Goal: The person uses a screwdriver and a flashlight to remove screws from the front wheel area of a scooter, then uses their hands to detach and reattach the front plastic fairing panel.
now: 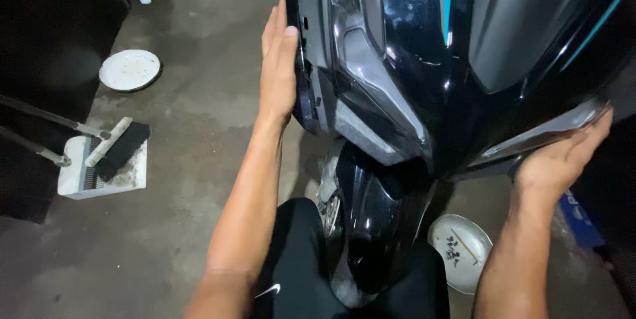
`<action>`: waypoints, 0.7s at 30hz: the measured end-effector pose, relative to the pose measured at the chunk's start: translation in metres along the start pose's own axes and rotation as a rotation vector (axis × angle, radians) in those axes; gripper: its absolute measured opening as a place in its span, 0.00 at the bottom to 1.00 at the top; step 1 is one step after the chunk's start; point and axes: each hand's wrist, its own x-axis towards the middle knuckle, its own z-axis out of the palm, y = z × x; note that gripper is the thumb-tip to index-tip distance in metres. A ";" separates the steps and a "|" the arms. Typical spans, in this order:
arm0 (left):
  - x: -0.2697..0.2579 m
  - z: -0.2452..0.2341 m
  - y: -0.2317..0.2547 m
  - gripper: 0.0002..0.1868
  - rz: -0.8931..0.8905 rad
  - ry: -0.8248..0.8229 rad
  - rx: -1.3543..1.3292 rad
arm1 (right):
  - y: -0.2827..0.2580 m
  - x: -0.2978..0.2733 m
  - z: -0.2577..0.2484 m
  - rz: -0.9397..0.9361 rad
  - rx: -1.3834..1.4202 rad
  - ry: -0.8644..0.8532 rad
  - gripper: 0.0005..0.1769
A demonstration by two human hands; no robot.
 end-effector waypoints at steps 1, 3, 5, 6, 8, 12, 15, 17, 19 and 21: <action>0.001 -0.002 0.001 0.33 0.009 -0.021 0.026 | -0.002 -0.002 -0.001 -0.012 -0.027 0.000 0.23; 0.004 -0.007 0.004 0.36 0.021 -0.055 0.060 | -0.005 -0.002 0.001 -0.030 -0.066 0.002 0.22; 0.001 -0.012 0.007 0.41 0.004 -0.076 0.075 | -0.006 -0.003 -0.001 -0.032 -0.099 -0.011 0.23; 0.001 -0.014 0.008 0.42 -0.004 -0.082 0.068 | -0.005 -0.002 0.000 -0.055 -0.055 -0.021 0.23; 0.000 -0.016 0.009 0.44 -0.031 -0.100 0.054 | -0.004 -0.001 -0.002 -0.092 0.030 -0.042 0.22; 0.008 -0.017 0.018 0.43 -0.045 -0.111 0.149 | -0.016 0.007 -0.001 -0.021 -0.124 0.009 0.25; 0.018 -0.014 0.035 0.43 -0.119 -0.148 0.211 | -0.040 0.013 0.008 0.008 -0.017 0.026 0.29; 0.023 -0.013 0.047 0.43 -0.153 -0.182 0.251 | -0.052 0.014 0.005 0.066 -0.217 0.029 0.32; 0.023 -0.013 0.062 0.41 -0.214 -0.192 0.280 | -0.058 0.024 -0.004 0.054 -0.242 -0.021 0.28; 0.017 -0.011 0.075 0.40 -0.343 -0.187 0.317 | -0.063 0.026 -0.016 -0.061 -0.289 -0.101 0.19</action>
